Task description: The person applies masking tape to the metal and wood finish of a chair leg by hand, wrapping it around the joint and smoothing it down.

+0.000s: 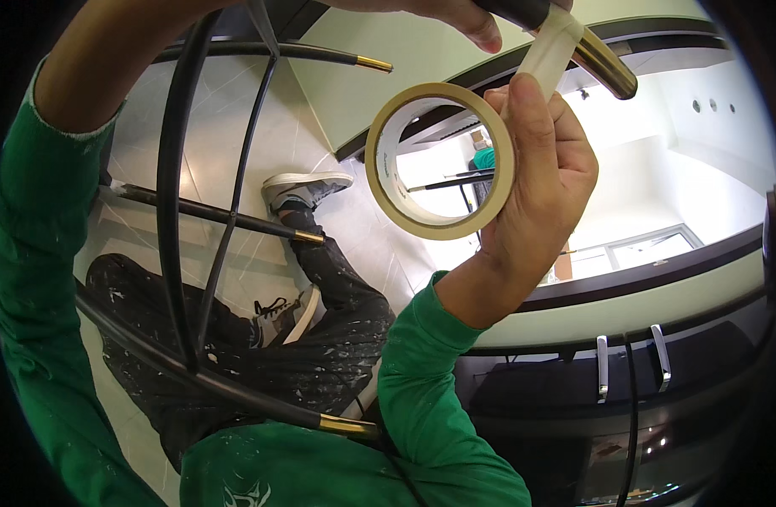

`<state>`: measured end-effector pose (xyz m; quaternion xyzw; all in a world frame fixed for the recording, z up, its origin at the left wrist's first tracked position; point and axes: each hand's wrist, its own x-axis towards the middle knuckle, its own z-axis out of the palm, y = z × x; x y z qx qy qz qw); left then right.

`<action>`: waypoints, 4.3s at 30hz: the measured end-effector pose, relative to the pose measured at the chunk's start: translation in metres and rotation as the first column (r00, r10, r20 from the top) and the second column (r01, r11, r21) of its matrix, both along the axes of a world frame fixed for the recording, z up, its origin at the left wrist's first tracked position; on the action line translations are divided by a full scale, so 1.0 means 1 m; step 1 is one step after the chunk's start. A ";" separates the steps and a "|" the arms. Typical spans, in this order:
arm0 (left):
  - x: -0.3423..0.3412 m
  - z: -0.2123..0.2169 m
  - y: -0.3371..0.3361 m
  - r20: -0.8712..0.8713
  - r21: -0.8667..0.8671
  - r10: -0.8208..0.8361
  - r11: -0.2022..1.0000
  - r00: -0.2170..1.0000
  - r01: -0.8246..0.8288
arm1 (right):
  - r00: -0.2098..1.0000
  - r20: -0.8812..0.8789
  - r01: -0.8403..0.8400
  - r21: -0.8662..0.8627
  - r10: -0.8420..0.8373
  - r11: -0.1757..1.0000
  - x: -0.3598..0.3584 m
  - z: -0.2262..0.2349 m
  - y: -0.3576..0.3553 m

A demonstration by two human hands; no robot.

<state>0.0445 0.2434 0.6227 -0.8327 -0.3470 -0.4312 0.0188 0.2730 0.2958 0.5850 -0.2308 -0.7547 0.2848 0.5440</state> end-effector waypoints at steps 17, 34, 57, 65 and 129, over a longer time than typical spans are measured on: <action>0.002 -0.007 0.020 -0.057 0.311 0.203 0.934 0.978 -0.175 | 1.000 -0.001 0.021 0.036 -0.021 0.999 -0.002 -0.004 0.010; 0.013 -0.035 0.058 0.122 0.809 0.266 0.531 0.956 -0.251 | 1.000 -0.023 -0.013 0.067 0.014 0.998 -0.002 -0.008 0.020; -0.010 -0.036 0.063 0.081 0.614 -0.142 0.787 0.987 0.063 | 0.998 -0.026 0.055 0.236 -0.050 0.970 -0.005 -0.008 0.037; -0.016 -0.019 0.039 0.165 0.227 -0.192 0.962 0.967 0.152 | 1.000 -0.022 -0.017 0.129 0.020 0.991 0.005 0.009 0.012; 0.008 -0.032 0.036 0.145 0.345 -0.075 0.938 0.987 0.020 | 0.994 -0.111 0.032 0.363 0.009 0.931 -0.017 -0.014 0.084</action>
